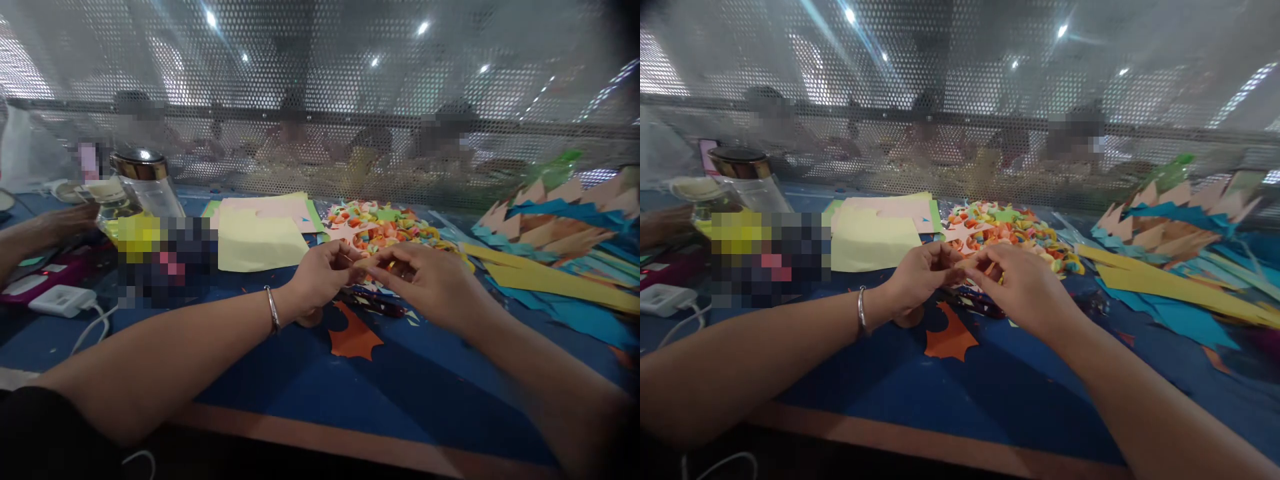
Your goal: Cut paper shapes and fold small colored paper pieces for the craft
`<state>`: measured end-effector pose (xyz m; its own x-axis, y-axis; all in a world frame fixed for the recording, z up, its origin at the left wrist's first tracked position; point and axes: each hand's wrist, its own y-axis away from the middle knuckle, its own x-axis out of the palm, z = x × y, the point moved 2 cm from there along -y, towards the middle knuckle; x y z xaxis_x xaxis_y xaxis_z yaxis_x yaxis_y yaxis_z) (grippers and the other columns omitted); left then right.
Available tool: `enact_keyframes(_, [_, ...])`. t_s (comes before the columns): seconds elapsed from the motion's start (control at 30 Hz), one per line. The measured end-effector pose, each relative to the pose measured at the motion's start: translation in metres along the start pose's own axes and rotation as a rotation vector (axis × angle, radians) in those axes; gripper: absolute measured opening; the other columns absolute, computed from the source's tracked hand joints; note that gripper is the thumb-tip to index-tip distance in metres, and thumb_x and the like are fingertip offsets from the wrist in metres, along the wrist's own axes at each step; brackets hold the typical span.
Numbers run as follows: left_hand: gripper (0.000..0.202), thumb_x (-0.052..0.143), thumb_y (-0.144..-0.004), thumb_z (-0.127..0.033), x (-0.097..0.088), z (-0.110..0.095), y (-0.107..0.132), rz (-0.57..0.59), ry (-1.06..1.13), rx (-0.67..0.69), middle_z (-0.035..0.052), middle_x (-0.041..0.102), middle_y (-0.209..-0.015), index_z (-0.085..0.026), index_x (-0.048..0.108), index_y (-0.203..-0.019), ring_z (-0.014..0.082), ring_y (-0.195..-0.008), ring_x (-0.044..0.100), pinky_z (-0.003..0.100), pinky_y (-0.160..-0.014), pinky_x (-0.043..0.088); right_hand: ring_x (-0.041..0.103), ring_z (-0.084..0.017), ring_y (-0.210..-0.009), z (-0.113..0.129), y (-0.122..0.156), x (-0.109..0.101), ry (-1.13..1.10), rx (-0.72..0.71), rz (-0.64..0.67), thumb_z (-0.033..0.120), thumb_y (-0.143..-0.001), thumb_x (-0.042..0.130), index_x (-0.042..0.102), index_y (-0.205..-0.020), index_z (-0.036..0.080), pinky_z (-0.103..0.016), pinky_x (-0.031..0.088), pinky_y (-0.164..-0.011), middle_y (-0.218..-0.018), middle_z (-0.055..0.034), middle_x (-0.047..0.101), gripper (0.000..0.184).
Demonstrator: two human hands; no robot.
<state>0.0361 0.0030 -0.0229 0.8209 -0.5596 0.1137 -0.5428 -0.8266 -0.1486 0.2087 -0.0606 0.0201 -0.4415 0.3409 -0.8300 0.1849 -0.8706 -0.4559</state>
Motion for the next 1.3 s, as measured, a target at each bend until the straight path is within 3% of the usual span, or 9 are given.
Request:
enact_keyframes(0.33, [0.023,0.081,-0.078,-0.014,0.0,-0.002,-0.001,-0.009,0.013,-0.02,-0.0034,0.063,-0.069,-0.016,0.059,-0.085,0.0076,-0.064,0.06,0.025,-0.067,0.049,0.065,-0.017,-0.065,-0.005,0.002,0.009,-0.079,-0.037,-0.021,0.054,-0.101,0.057,0.073,-0.084,0.022,-0.029,0.045,-0.057,-0.08,-0.0053,0.075,0.039])
enact_keyframes(0.53, [0.014,0.077,-0.08,-0.019,0.001,-0.008,0.001,0.014,0.039,-0.074,-0.0013,0.068,-0.073,-0.016,0.066,-0.088,0.008,-0.067,0.062,0.026,-0.071,0.049,0.061,-0.017,-0.062,-0.004,0.003,0.009,-0.084,-0.034,-0.065,0.05,-0.101,0.056,0.072,-0.083,0.023,-0.029,0.043,-0.055,-0.075,-0.0042,0.072,0.036])
enact_keyframes(0.7, [0.032,0.074,-0.067,-0.01,-0.001,-0.008,0.002,0.064,0.062,-0.093,-0.001,0.072,-0.082,-0.017,0.07,-0.097,0.0097,-0.073,0.065,0.028,-0.078,0.051,0.062,-0.018,-0.066,-0.005,0.005,0.007,-0.071,-0.049,-0.103,0.046,-0.101,0.056,0.069,-0.081,0.023,-0.03,0.044,-0.057,-0.077,-0.0047,0.072,0.033])
enact_keyframes(0.8, [0.031,0.077,-0.067,-0.011,-0.001,-0.007,0.001,0.094,0.067,-0.072,0.0008,0.073,-0.088,-0.016,0.069,-0.096,0.0108,-0.081,0.067,0.029,-0.084,0.052,0.064,-0.019,-0.068,-0.006,0.006,0.008,-0.065,-0.043,-0.1,0.047,-0.101,0.056,0.07,-0.081,0.023,-0.03,0.045,-0.059,-0.078,-0.005,0.073,0.034])
enact_keyframes(1.07, [0.017,0.078,-0.08,-0.023,-0.003,-0.008,0.001,0.075,-0.085,-0.001,-0.0022,0.065,-0.076,-0.015,0.066,-0.088,0.0088,-0.068,0.058,0.026,-0.069,0.045,0.065,-0.019,-0.068,-0.007,0.008,0.01,-0.087,-0.042,-0.074,0.047,-0.1,0.057,0.073,-0.084,0.023,-0.031,0.045,-0.058,-0.08,-0.0058,0.075,0.033])
enact_keyframes(1.3, [0.021,0.08,-0.083,-0.029,-0.004,-0.008,-0.001,0.075,-0.173,0.04,-0.0011,0.064,-0.072,-0.016,0.063,-0.082,0.01,-0.066,0.057,0.027,-0.067,0.044,0.069,-0.02,-0.076,-0.005,0.01,0.011,-0.119,-0.038,-0.05,0.043,-0.103,0.053,0.074,-0.086,0.024,-0.031,0.048,-0.062,-0.084,-0.0059,0.077,0.033])
